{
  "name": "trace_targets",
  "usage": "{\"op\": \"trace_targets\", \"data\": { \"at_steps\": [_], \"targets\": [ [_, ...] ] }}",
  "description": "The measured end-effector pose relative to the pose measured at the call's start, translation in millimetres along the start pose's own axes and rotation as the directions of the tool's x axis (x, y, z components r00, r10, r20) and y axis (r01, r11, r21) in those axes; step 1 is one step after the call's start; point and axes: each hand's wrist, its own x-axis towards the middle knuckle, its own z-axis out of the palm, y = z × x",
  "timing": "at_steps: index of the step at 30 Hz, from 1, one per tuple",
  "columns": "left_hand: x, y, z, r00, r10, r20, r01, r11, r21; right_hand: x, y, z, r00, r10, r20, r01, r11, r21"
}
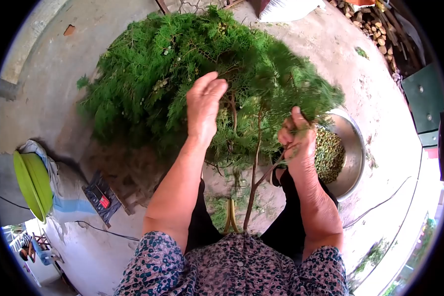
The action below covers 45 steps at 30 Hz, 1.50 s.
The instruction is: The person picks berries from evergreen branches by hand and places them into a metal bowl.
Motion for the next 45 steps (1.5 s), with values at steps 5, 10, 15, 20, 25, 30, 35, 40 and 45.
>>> {"op": "trace_targets", "data": {
  "at_steps": [5,10,15,20,25,30,35,40,45],
  "targets": [
    [-4.4,-1.3,-5.5,0.985,-0.166,0.04,0.164,0.985,0.062,3.1,-29.6,-3.1,0.975,-0.042,0.217,-0.008,0.975,0.222],
    [-29.3,-10.8,15.3,0.946,-0.146,0.29,0.037,0.936,0.35,1.5,-25.7,5.6,0.979,-0.054,0.196,0.004,0.969,0.248],
    [-45.3,-31.5,28.7,0.852,-0.159,0.498,-0.183,0.801,0.569,3.7,-17.5,12.8,0.947,-0.091,0.308,0.023,0.976,0.217],
    [-54.0,-61.6,28.9,0.975,-0.016,0.222,0.041,0.993,-0.107,9.1,-7.4,14.6,0.993,-0.036,0.112,0.02,0.99,0.141],
    [-40.5,-75.8,28.7,0.965,0.146,0.218,-0.091,0.966,-0.243,31.8,6.2,-4.1,0.981,0.051,0.185,-0.091,0.972,0.215],
    [-43.4,-63.7,26.4,0.977,0.154,0.146,-0.202,0.885,0.419,31.6,-9.0,-5.9,0.981,0.075,0.182,-0.074,0.997,-0.008],
    [-44.5,-56.3,28.9,0.963,0.208,0.173,-0.239,0.953,0.186,47.1,7.3,-11.1,0.818,-0.076,0.57,-0.226,0.869,0.44],
    [-41.3,-29.8,28.6,0.928,0.262,0.266,-0.285,0.957,0.051,38.8,13.2,-4.9,0.967,0.129,0.221,-0.179,0.958,0.223],
    [-38.5,-12.9,23.1,0.968,0.152,0.2,-0.123,0.981,-0.149,33.1,20.9,2.7,0.977,0.036,0.208,-0.087,0.967,0.239]
  ]
}}
